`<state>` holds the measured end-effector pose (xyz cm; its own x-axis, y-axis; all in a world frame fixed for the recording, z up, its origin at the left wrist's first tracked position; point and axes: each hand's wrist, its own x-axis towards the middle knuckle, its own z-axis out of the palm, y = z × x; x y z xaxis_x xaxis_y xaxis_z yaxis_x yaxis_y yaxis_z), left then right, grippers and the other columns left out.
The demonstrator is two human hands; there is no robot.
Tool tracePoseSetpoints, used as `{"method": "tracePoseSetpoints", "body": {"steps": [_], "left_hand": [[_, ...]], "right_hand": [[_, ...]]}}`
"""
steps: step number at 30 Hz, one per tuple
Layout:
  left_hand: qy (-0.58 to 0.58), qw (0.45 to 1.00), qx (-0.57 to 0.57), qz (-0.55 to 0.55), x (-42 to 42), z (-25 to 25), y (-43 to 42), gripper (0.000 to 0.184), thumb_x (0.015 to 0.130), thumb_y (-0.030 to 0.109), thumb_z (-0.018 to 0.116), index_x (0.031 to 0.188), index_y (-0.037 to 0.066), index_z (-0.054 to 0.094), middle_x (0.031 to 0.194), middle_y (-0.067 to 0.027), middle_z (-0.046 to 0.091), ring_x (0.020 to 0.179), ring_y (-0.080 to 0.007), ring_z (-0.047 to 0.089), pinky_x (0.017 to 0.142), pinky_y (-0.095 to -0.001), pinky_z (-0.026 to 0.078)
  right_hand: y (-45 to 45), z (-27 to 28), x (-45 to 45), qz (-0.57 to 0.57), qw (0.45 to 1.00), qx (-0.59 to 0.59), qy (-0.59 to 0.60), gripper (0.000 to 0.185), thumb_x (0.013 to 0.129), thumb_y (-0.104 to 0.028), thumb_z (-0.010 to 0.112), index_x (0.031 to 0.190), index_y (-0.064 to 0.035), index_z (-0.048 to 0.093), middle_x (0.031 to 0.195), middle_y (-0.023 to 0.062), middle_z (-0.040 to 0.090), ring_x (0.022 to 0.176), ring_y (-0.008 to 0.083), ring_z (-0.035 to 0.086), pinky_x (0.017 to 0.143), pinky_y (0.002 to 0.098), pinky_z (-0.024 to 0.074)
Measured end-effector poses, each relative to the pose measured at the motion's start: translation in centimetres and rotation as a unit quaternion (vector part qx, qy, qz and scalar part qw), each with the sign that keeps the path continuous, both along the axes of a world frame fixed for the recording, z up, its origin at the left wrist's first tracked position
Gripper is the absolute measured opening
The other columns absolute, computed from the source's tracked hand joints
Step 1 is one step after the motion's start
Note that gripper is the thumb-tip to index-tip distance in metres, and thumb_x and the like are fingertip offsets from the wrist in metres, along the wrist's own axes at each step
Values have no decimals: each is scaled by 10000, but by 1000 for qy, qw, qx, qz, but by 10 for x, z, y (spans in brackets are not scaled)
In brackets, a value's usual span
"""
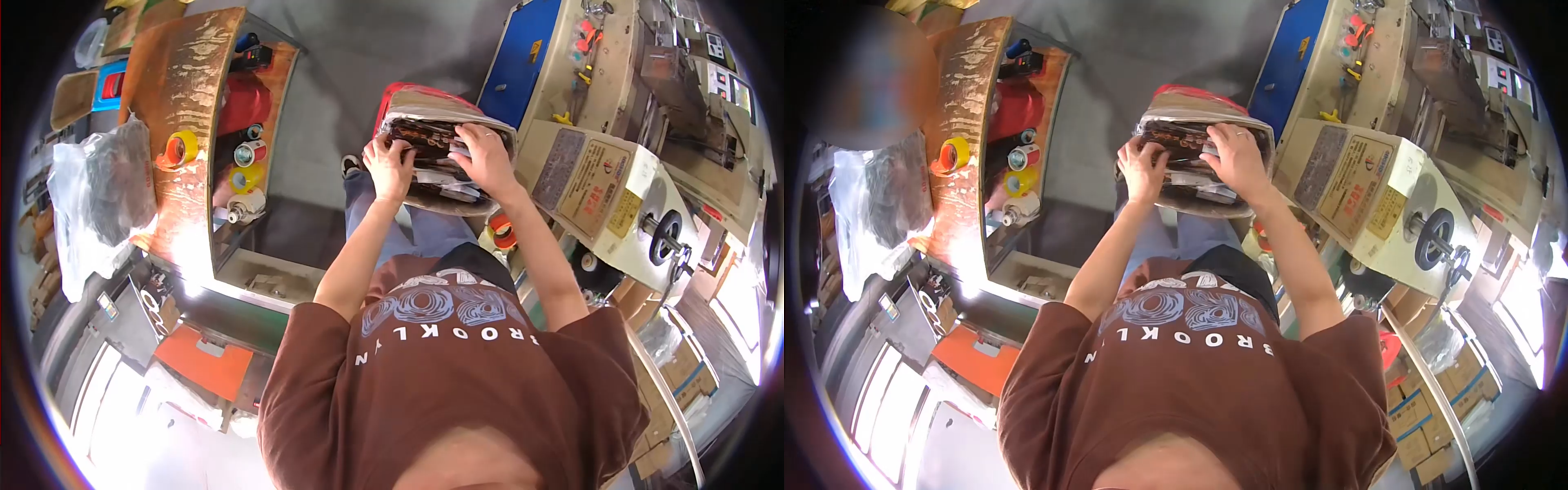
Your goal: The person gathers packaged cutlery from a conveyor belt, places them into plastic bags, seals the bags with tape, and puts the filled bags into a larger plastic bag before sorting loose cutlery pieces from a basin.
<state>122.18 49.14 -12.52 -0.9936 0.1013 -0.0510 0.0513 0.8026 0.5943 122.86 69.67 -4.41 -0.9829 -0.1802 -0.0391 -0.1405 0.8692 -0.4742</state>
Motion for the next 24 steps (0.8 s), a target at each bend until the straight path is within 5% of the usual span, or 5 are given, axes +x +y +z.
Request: {"method": "tracePoseSetpoints", "body": {"steps": [10, 13, 18, 22, 24], "left_hand": [[-37, 984, 175, -7, -2, -1, -6, 170, 837, 195, 600, 905, 41, 574, 1020, -111, 548, 1029, -300, 466, 948, -428, 327], [-55, 937, 331, 99, -4, -9, -20, 104, 849, 113, 519, 851, 11, 503, 1073, -173, 483, 1003, -322, 440, 948, -396, 344], [-37, 950, 309, 6, -1, -26, -19, 200, 758, 20, 468, 956, 0, 453, 1080, -191, 465, 1034, -347, 414, 948, -437, 333], [37, 981, 147, 122, -26, -1, -15, 347, 759, 81, 503, 1098, 16, 477, 1109, -193, 485, 1067, -365, 412, 964, -451, 327], [-135, 891, 372, 225, -42, -20, -27, 558, 925, 422, 427, 1288, 0, 467, 1235, -205, 526, 1150, -319, 490, 1005, -396, 354]], "right_hand": [[-14, -2, 8, -19, 998, -31, 41, 342, 748, -181, 698, 1047, -40, 609, 1065, 107, 599, 1045, 286, 548, 886, 406, 415], [-9, -2, 10, -22, 998, -15, 64, 391, 749, -214, 702, 1080, -35, 595, 1084, 118, 592, 1060, 290, 539, 909, 407, 405], [-9, -9, 7, -2, 998, 55, -12, 710, 719, -419, 715, 1266, -28, 486, 1237, 155, 518, 1177, 304, 469, 981, 449, 352], [-7, -26, 12, 27, 990, 132, -51, 924, 648, -554, 704, 1349, -32, 402, 1343, 165, 424, 1276, 305, 377, 1007, 537, 297], [-9, -25, 15, 22, 992, 119, -37, 934, 637, -573, 697, 1342, -33, 410, 1348, 162, 422, 1283, 301, 369, 1023, 544, 279]]}}
